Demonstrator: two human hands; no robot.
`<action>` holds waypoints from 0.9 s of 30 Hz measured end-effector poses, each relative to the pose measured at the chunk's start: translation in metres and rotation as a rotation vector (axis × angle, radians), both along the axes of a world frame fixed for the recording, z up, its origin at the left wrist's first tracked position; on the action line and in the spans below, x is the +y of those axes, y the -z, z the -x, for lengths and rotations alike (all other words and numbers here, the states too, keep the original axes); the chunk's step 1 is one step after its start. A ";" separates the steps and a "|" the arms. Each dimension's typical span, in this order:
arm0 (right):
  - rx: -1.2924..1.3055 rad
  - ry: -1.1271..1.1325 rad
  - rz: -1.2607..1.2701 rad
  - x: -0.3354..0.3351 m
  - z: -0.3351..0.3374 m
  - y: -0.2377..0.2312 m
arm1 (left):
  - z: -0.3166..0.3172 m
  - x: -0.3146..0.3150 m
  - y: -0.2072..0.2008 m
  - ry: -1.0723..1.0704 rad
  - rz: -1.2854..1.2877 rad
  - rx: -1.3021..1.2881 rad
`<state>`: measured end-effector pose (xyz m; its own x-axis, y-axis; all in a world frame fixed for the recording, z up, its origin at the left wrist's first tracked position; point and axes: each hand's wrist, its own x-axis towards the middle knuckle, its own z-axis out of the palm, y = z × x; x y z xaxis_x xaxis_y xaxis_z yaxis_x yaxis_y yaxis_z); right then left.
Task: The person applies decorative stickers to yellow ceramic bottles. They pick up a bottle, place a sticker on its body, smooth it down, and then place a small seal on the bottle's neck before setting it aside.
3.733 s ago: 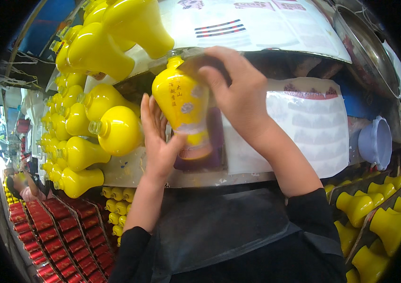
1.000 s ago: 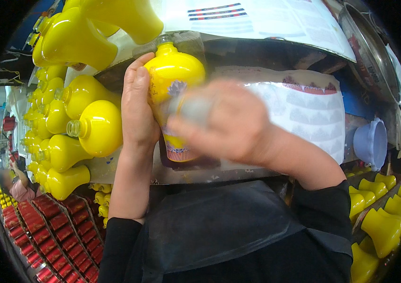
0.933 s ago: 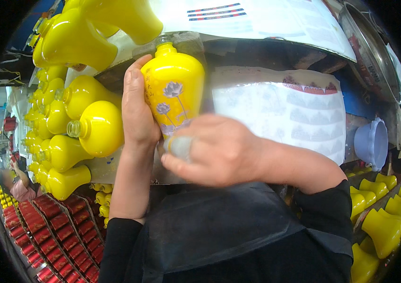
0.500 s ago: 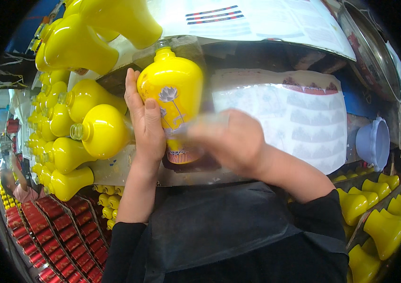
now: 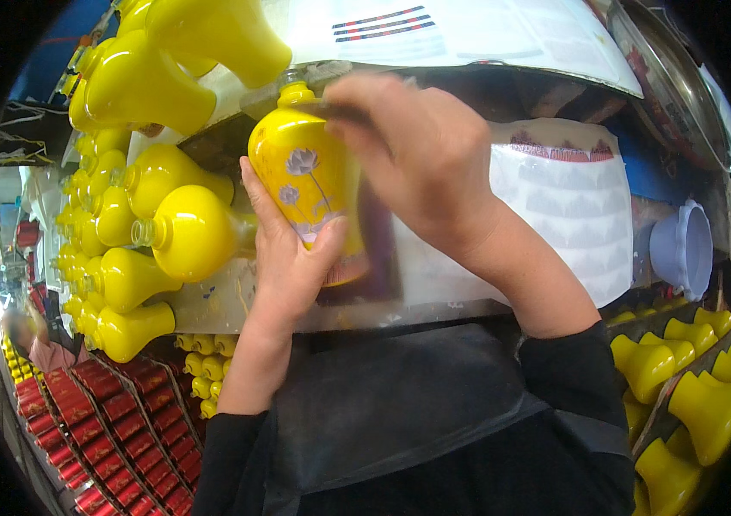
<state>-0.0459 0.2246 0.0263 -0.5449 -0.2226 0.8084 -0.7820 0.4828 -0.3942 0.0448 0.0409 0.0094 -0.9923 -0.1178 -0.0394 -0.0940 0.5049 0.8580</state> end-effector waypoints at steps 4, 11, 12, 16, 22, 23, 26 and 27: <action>-0.078 -0.153 0.041 0.010 -0.026 0.029 | -0.004 -0.005 0.004 0.035 -0.226 -0.092; -0.397 -0.317 0.104 0.016 -0.084 0.049 | -0.007 -0.016 0.027 0.153 -0.540 -0.025; -0.460 -0.341 0.126 0.016 -0.081 0.047 | -0.007 -0.018 0.030 0.161 -0.559 -0.034; -0.647 -0.275 0.248 0.009 -0.053 0.040 | -0.011 -0.023 0.037 0.204 -0.549 -0.070; -0.156 -0.146 0.149 -0.010 -0.047 0.032 | -0.027 -0.028 0.031 0.298 -0.347 -0.012; -0.048 -0.134 0.072 -0.013 -0.054 0.030 | -0.027 -0.027 0.032 0.309 -0.292 0.055; 0.017 -0.284 0.008 -0.018 -0.072 0.021 | -0.027 -0.021 0.037 0.233 -0.304 0.037; 0.024 -0.326 -0.001 -0.017 -0.073 0.019 | -0.027 -0.020 0.039 0.196 -0.285 0.095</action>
<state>0.0275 0.2072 0.0077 -0.4254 -0.3831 0.8199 -0.9046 0.2055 -0.3734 0.0718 0.0205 -0.0294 -0.9957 0.0778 0.0507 0.0684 0.2449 0.9671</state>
